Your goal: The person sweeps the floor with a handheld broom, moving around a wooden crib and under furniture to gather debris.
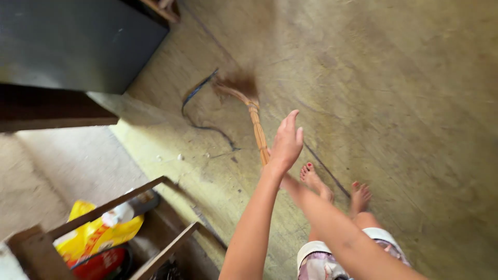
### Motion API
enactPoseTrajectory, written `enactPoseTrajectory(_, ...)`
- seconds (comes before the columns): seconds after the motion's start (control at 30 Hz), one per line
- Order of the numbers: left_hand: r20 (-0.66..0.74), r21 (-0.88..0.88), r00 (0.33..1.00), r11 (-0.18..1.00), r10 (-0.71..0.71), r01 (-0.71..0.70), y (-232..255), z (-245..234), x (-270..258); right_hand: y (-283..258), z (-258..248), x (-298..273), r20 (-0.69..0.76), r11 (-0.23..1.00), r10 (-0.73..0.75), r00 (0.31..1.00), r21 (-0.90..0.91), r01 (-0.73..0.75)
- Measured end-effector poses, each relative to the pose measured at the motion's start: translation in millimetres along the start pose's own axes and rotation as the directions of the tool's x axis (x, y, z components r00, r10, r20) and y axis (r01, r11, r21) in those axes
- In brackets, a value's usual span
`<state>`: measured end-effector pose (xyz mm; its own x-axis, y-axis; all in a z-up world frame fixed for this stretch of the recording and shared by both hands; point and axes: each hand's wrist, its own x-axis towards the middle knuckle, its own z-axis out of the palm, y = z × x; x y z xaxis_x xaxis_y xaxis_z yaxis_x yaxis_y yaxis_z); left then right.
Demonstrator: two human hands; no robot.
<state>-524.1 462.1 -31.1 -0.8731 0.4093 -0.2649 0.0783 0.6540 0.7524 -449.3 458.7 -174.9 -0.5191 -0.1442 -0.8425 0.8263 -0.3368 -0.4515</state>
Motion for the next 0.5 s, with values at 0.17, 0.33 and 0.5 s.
enactPoseTrajectory(0.17,-0.106,0.006,0.992,0.998,0.063,-0.063,13,15,20,-70,-64,-29,0.203,0.997,-0.074,0.976,-0.007,0.077)
enactPoseTrajectory(0.33,-0.097,-0.040,0.995,0.999,0.001,-0.005,53,35,48,-128,-235,-133,0.022,0.984,-0.090,0.996,-0.150,0.093)
enactPoseTrajectory(0.5,-0.132,-0.073,0.990,0.997,-0.041,0.031,96,73,91,-138,-474,-150,-0.411,0.976,-0.123,0.903,-0.213,0.036)
